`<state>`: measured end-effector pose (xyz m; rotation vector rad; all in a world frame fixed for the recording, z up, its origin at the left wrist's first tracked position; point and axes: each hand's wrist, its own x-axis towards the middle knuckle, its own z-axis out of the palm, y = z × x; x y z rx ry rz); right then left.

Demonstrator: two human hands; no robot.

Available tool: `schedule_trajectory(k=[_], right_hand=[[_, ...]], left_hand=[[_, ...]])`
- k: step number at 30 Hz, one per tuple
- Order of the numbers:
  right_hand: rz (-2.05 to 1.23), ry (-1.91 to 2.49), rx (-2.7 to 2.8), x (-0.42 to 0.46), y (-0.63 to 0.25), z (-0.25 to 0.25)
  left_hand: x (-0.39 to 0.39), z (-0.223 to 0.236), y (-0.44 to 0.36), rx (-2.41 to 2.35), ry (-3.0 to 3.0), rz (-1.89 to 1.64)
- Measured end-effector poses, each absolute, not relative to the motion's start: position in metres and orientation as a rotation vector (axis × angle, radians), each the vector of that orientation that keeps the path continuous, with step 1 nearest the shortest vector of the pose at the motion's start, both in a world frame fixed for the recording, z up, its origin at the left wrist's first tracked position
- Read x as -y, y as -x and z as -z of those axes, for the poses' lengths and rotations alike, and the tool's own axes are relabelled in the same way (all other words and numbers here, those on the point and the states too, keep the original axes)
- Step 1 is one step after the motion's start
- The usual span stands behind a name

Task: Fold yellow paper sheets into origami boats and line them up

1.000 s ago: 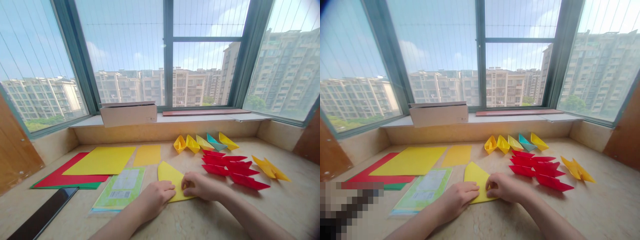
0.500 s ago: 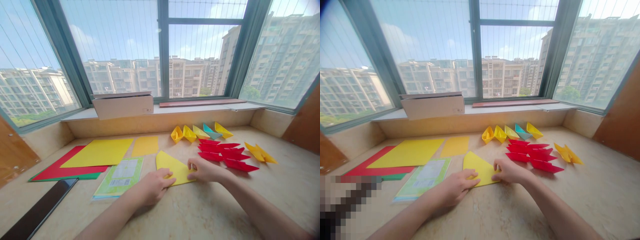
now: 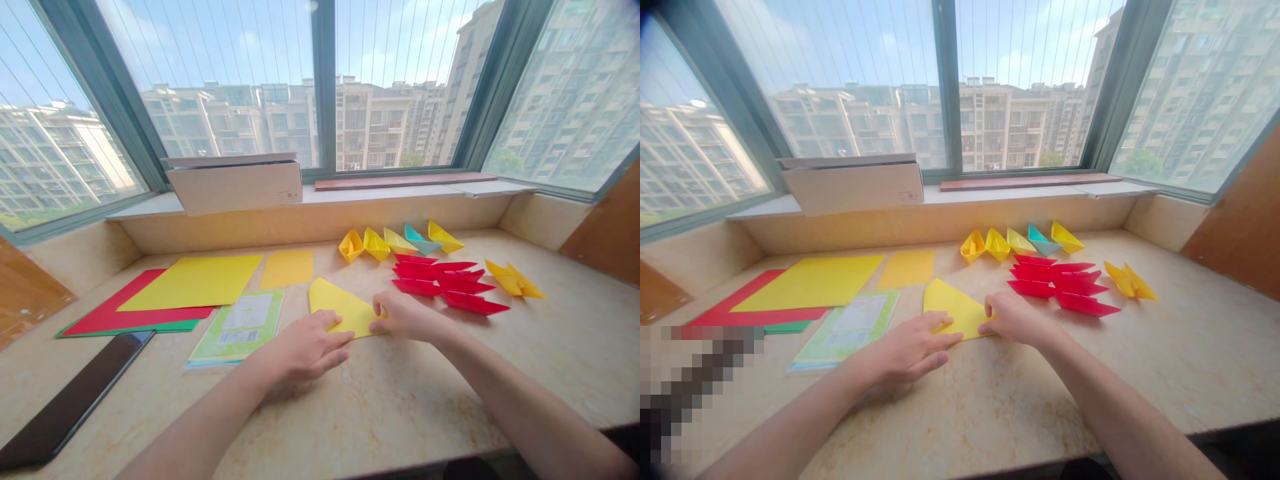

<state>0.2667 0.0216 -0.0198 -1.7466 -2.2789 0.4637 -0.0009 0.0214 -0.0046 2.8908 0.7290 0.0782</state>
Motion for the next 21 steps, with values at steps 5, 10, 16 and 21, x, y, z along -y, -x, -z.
schedule_trajectory(k=[5,10,16,21], right_hand=[[-0.658,1.334,2.328,-0.022,-0.269,0.010],[-0.561,1.136,2.432,-0.015,-0.268,0.010],[-0.399,1.176,2.449,-0.020,-0.270,0.023],[-0.217,1.261,2.357,-0.025,-0.269,0.032]], left_hand=[[-0.029,0.012,0.005,-0.719,-2.922,-0.240],[-0.025,0.012,0.005,-0.761,-2.940,-0.390],[-0.021,0.012,0.001,-0.887,-2.872,-0.431],[-0.026,0.015,0.003,-0.879,-2.939,-0.369]])
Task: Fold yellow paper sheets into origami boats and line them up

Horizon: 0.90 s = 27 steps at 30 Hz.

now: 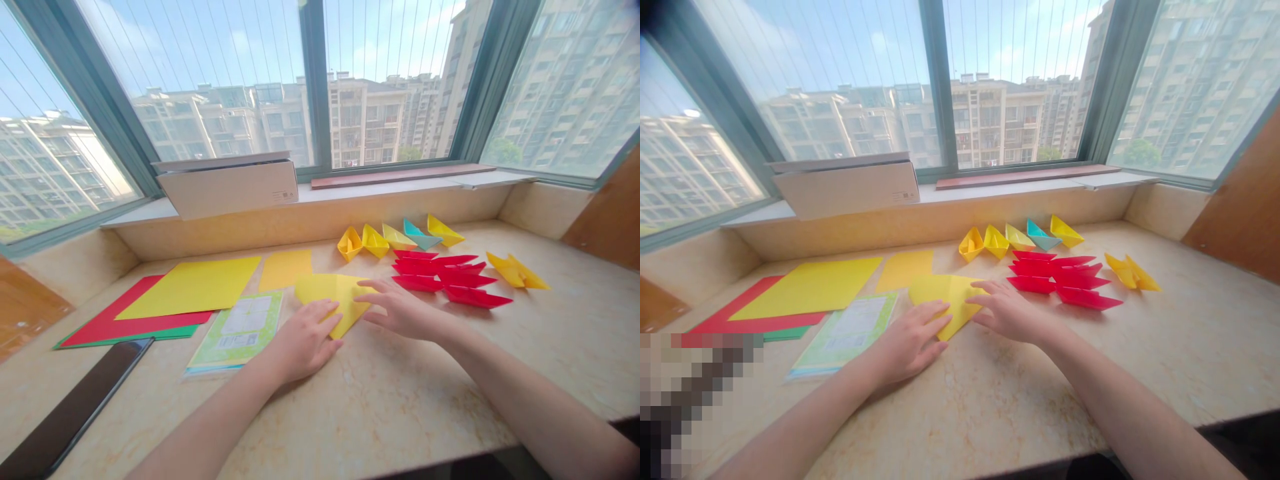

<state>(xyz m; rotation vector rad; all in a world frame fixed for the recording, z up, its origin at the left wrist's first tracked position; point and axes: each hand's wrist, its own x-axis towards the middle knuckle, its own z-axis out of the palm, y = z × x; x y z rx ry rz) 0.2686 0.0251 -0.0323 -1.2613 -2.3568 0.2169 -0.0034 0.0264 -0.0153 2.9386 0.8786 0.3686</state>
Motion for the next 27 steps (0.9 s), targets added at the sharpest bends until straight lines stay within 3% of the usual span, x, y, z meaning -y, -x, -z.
schedule_trajectory(k=[13,27], right_hand=[[-0.160,1.496,2.355,-0.038,-0.276,0.042],[-0.182,1.361,2.272,-0.042,-0.280,0.053]], left_hand=[[-0.027,0.023,0.000,-0.960,-2.859,-0.381],[-0.028,0.023,0.001,-0.934,-2.913,-0.555]])
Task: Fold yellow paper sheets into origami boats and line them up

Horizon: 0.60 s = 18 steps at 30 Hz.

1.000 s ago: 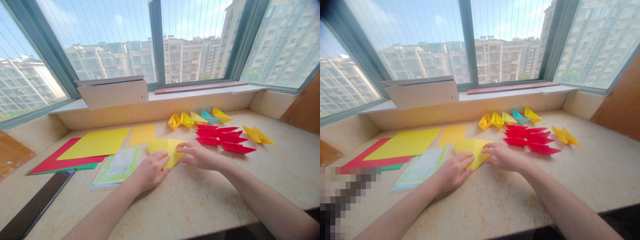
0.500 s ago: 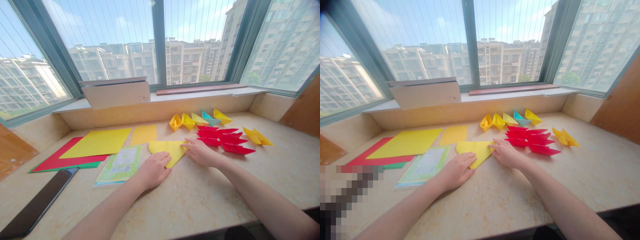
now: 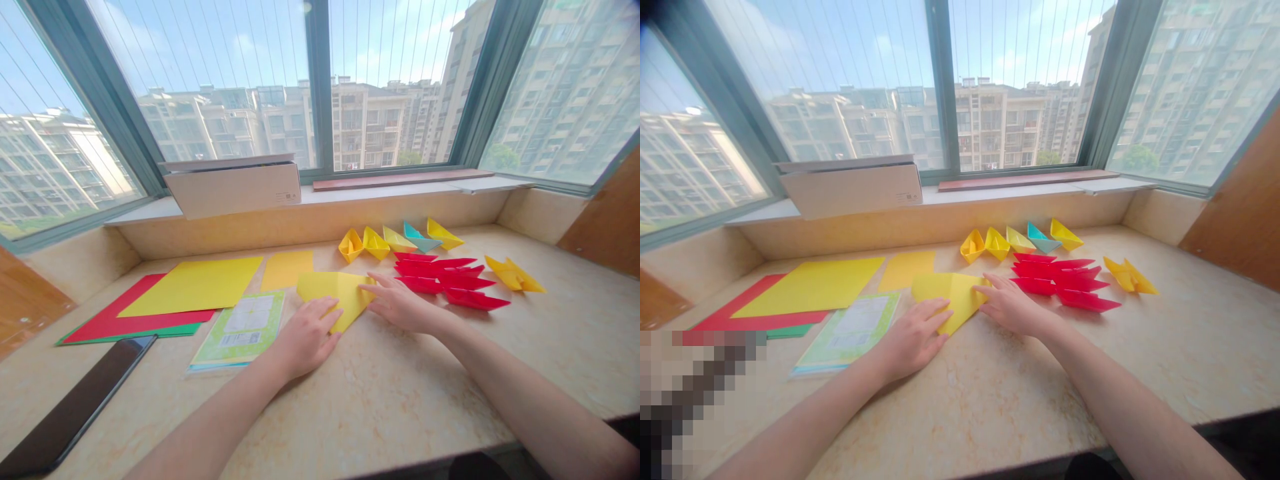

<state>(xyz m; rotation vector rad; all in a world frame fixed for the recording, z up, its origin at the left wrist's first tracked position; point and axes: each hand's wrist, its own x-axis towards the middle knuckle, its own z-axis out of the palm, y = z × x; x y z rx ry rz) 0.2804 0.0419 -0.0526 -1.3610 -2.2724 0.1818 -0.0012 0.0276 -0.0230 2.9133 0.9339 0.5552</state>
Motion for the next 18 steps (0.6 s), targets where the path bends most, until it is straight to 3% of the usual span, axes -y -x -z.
schedule_trajectory(k=[18], right_hand=[[-0.251,1.391,2.135,-0.042,-0.274,0.043]], left_hand=[[-0.034,0.026,0.004,-1.280,-2.829,-0.781]])
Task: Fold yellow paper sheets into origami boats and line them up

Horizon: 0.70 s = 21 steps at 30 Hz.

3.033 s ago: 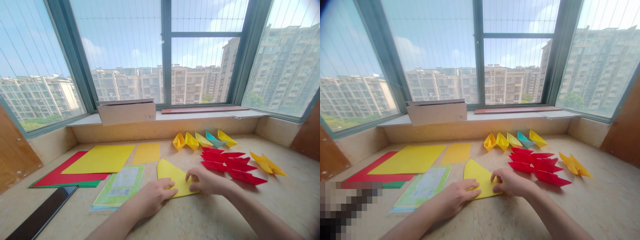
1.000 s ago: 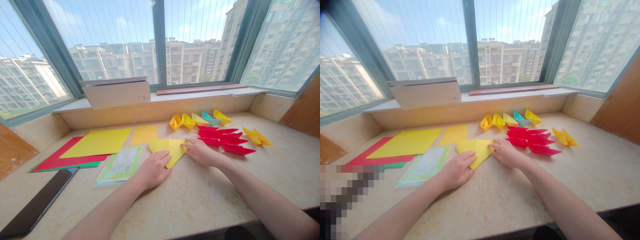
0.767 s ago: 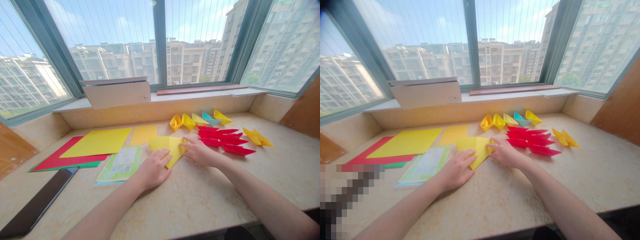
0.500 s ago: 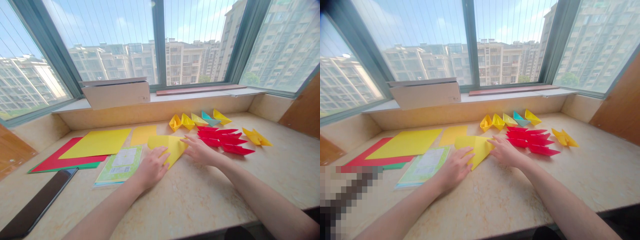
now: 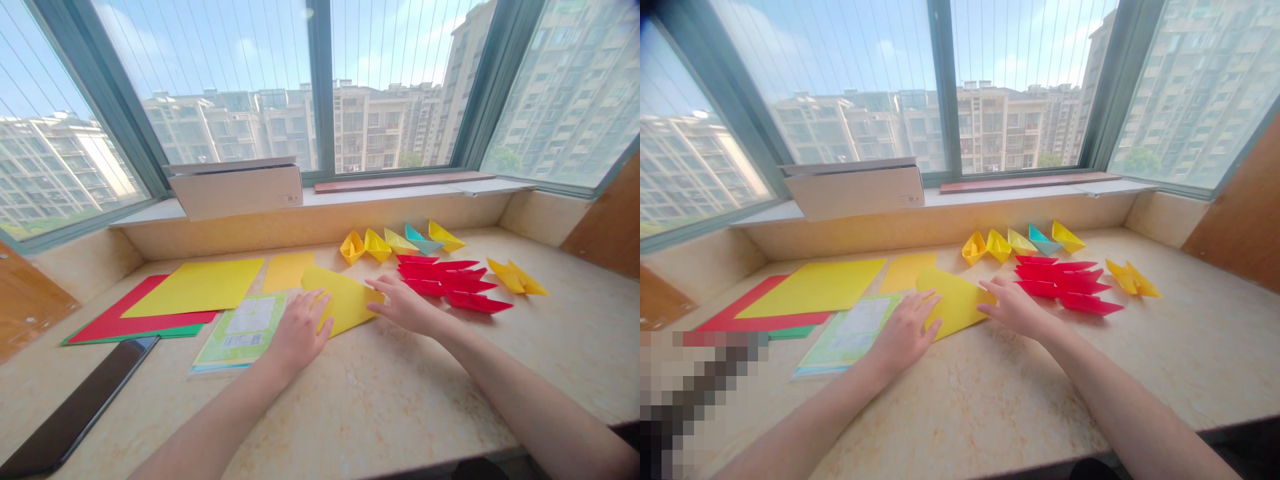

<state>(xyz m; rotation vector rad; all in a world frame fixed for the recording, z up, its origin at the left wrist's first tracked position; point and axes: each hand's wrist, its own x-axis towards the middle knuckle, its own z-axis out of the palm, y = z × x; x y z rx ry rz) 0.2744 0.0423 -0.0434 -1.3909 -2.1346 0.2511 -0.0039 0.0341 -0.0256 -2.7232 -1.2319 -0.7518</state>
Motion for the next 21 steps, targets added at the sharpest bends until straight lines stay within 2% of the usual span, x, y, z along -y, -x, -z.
schedule_trajectory(k=[5,9,17,21], right_hand=[[-0.375,1.377,2.038,-0.039,-0.267,0.042],[-0.473,1.297,1.909,-0.037,-0.262,0.036],[-0.092,0.959,1.911,-0.032,-0.267,0.017],[0.059,0.969,1.904,-0.032,-0.269,0.020]], left_hand=[[-0.037,0.031,0.004,1.365,2.658,0.860],[-0.037,0.031,0.005,1.496,2.633,1.087],[-0.048,0.021,0.012,2.042,2.601,2.049],[-0.048,0.015,0.004,2.195,2.642,2.745]])
